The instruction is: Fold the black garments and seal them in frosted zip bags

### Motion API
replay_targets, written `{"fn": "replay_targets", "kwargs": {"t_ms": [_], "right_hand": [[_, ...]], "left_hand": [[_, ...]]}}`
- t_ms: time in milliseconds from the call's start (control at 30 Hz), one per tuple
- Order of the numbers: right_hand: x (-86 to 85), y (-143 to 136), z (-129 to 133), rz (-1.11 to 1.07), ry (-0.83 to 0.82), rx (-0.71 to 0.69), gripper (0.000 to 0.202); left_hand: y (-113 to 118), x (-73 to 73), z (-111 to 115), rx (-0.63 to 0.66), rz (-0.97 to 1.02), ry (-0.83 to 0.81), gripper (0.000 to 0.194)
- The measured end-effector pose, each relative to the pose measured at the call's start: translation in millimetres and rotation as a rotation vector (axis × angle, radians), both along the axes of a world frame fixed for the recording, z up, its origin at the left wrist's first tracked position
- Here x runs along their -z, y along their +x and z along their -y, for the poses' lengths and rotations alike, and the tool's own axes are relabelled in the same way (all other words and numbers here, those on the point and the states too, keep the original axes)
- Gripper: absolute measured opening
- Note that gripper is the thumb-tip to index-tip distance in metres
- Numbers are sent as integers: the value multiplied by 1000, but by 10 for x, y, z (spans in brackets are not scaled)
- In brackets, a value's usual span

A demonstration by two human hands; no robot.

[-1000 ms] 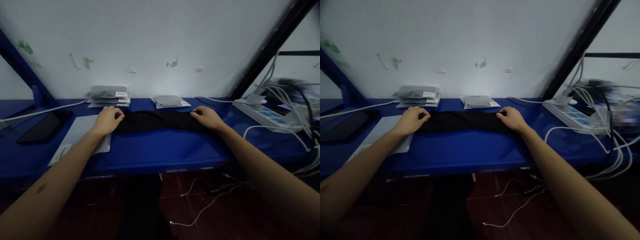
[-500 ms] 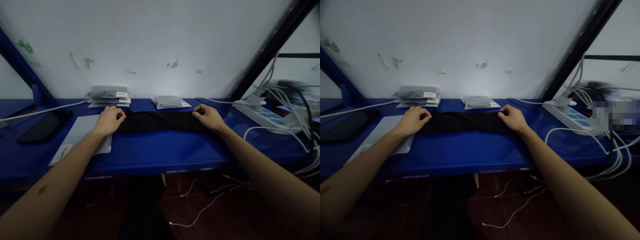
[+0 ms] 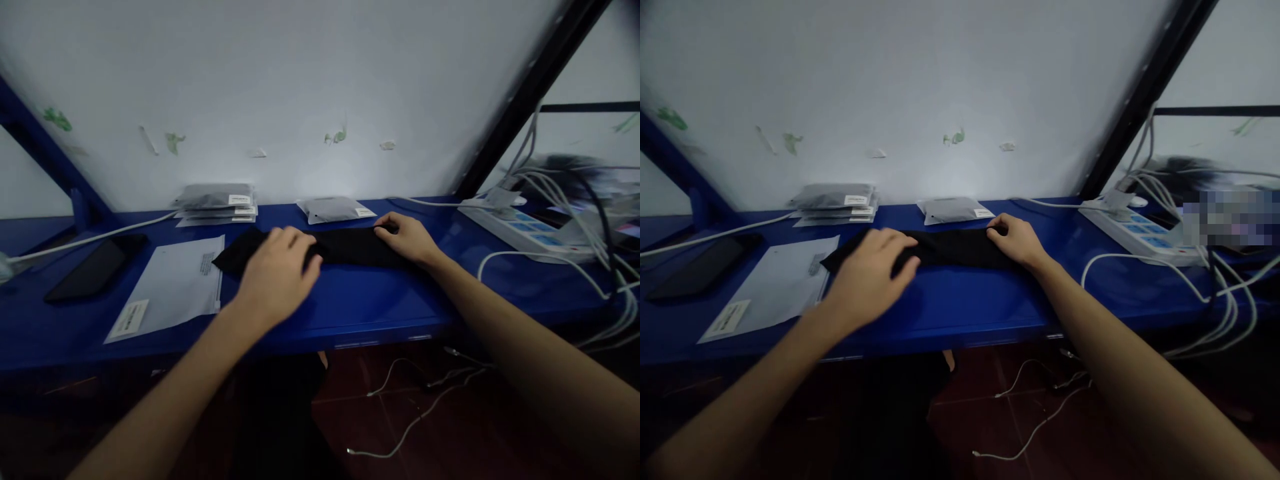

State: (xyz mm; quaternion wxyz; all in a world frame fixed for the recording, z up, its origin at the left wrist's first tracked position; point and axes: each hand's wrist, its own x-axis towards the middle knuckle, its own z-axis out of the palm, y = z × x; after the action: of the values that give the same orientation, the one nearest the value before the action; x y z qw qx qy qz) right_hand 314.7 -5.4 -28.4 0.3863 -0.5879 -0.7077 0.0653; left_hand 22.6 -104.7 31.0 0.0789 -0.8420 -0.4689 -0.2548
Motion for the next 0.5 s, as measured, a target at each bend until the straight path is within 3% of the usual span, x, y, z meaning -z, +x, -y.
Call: {"fn": "replay_targets", "kwargs": {"t_ms": [100, 200, 367, 500], "right_hand": [[-3, 8, 4, -23, 8, -10, 21], [-8, 6, -4, -88, 8, -30, 24], [-70, -61, 62, -391, -90, -49, 33], [-237, -74, 231, -613, -214, -6, 39]], "left_hand": [[240, 190, 162, -12, -77, -153, 41], [288, 329, 182, -50, -80, -185, 40], [261, 361, 167, -44, -86, -172, 42], [275, 354, 169, 8, -72, -160, 39]]}}
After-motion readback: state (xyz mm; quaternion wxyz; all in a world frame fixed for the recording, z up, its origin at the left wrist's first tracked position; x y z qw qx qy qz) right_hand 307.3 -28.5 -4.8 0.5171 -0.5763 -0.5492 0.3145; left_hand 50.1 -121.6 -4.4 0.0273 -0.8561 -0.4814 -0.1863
